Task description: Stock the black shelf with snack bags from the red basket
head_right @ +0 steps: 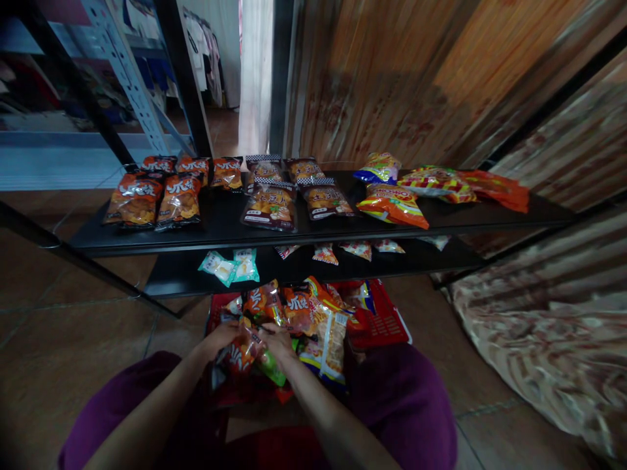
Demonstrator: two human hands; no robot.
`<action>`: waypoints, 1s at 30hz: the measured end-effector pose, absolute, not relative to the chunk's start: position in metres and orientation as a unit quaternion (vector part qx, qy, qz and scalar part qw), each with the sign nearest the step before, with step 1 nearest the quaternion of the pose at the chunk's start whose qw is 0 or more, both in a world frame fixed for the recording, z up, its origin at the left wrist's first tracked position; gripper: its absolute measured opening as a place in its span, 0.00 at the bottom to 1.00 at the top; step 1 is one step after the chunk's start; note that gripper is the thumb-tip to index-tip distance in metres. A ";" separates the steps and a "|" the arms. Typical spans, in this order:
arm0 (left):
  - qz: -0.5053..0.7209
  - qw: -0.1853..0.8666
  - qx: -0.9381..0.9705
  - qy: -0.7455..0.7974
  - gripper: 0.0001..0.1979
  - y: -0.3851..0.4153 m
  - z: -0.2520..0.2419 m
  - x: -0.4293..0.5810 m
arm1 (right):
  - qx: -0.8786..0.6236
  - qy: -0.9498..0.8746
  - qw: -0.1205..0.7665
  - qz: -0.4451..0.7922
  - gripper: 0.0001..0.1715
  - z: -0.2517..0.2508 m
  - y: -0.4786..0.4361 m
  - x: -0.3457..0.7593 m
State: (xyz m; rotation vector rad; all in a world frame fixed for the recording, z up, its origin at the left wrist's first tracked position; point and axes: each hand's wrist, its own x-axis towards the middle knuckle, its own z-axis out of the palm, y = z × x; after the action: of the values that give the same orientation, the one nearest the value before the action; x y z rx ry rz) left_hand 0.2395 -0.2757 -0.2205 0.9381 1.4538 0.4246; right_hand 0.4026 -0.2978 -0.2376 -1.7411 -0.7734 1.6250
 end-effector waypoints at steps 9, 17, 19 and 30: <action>0.375 0.710 0.353 0.481 0.17 -0.266 -0.189 0.232 | -0.595 -0.392 0.318 0.625 0.14 -0.178 -0.266 0.433; 0.447 0.719 0.291 0.446 0.18 -0.260 -0.177 0.249 | -0.557 -0.393 0.327 0.655 0.15 -0.158 -0.240 0.440; 0.461 0.724 0.281 0.429 0.18 -0.259 -0.172 0.253 | -0.558 -0.389 0.326 0.657 0.15 -0.154 -0.235 0.442; 0.520 0.664 0.232 0.485 0.18 -0.250 -0.163 0.269 | -0.559 -0.371 0.382 0.636 0.15 -0.152 -0.234 0.436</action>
State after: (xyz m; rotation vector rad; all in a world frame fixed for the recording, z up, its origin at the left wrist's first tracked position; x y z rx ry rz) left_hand 0.2690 -0.2497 -0.1628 0.5229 1.0947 1.1742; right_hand 0.4358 -0.2343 -0.1525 -1.4256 -0.9468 1.6227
